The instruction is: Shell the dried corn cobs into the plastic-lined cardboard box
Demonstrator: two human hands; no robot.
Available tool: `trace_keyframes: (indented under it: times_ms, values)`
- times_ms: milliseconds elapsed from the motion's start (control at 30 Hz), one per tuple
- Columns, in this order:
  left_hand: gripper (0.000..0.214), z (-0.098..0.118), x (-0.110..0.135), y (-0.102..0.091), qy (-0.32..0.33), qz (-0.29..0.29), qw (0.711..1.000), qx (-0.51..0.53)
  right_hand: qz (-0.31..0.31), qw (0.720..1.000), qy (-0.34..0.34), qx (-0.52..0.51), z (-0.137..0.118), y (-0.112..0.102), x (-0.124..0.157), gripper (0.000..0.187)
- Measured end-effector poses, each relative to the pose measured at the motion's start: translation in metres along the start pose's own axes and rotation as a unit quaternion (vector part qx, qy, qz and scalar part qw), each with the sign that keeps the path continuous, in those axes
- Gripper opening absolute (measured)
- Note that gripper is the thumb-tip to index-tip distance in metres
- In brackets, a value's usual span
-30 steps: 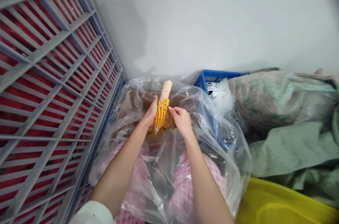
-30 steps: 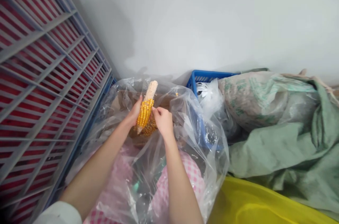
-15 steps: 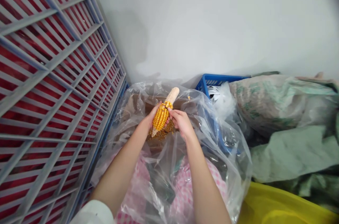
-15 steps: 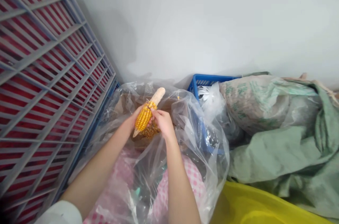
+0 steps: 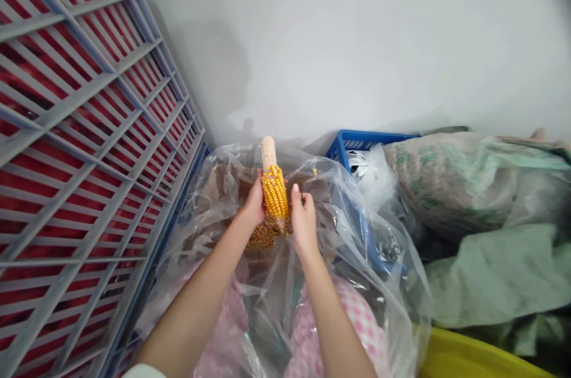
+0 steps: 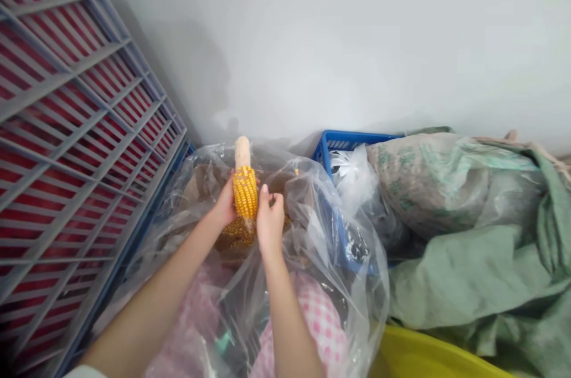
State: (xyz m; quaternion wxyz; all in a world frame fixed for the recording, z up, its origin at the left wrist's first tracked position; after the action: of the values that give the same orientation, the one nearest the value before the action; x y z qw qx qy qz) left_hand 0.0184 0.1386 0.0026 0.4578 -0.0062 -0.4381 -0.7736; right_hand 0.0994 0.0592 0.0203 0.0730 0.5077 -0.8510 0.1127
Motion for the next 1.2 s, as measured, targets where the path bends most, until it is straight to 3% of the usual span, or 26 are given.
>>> trace_keyframes:
  times_ms: [167,300,400,467,567,667,833,1033,1200]
  values:
    - [0.055,-0.003,-0.002,0.000,0.049,-0.005,0.999,-0.012,-0.031,0.999,0.045,-0.002,0.010,0.014,0.005,0.044]
    - [0.047,-0.001,-0.002,-0.002,0.053,-0.015,0.994,-0.091,-0.126,0.991,0.013,-0.042,0.004,0.018,0.005,0.051]
    - [0.047,0.011,0.001,-0.007,0.100,0.033,0.979,-0.175,-0.102,0.994,-0.007,0.050,-0.003,0.012,0.008,0.047]
    - [0.059,0.015,0.003,-0.007,0.077,0.054,0.976,-0.198,-0.050,0.988,-0.016,0.146,-0.010,0.005,0.012,0.049]
    - [0.069,0.018,0.007,0.001,0.040,0.029,0.968,-0.245,-0.018,0.960,-0.007,0.278,-0.018,0.000,0.018,0.052]
    - [0.056,0.021,0.010,0.009,0.105,0.012,0.937,-0.332,-0.031,0.937,0.010,0.347,-0.023,0.002,0.022,0.048]
    - [0.046,0.017,0.004,0.004,0.140,0.060,0.898,-0.413,-0.056,0.948,0.013,0.313,-0.021,0.005,0.022,0.041]
    - [0.041,0.016,0.000,-0.002,0.135,0.051,0.917,-0.373,-0.064,0.964,-0.001,0.258,-0.015,0.001,0.017,0.038]
    - [0.046,0.020,0.005,0.006,0.146,0.031,0.894,-0.423,-0.068,0.968,-0.012,0.240,-0.010,-0.003,0.015,0.041]
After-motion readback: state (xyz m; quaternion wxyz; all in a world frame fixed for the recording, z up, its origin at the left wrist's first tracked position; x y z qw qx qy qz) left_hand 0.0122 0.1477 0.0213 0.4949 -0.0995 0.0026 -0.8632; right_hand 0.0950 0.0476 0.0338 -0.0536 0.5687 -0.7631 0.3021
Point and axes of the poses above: each hand's wrist, its own x-axis away from the middle knuckle, its own y-axis out of the palm, z = x × y, the point moved 4 cm from there along -x, towards the middle knuckle, and after that the axes turned 12 degrees about -z, right-handed, at the moved point
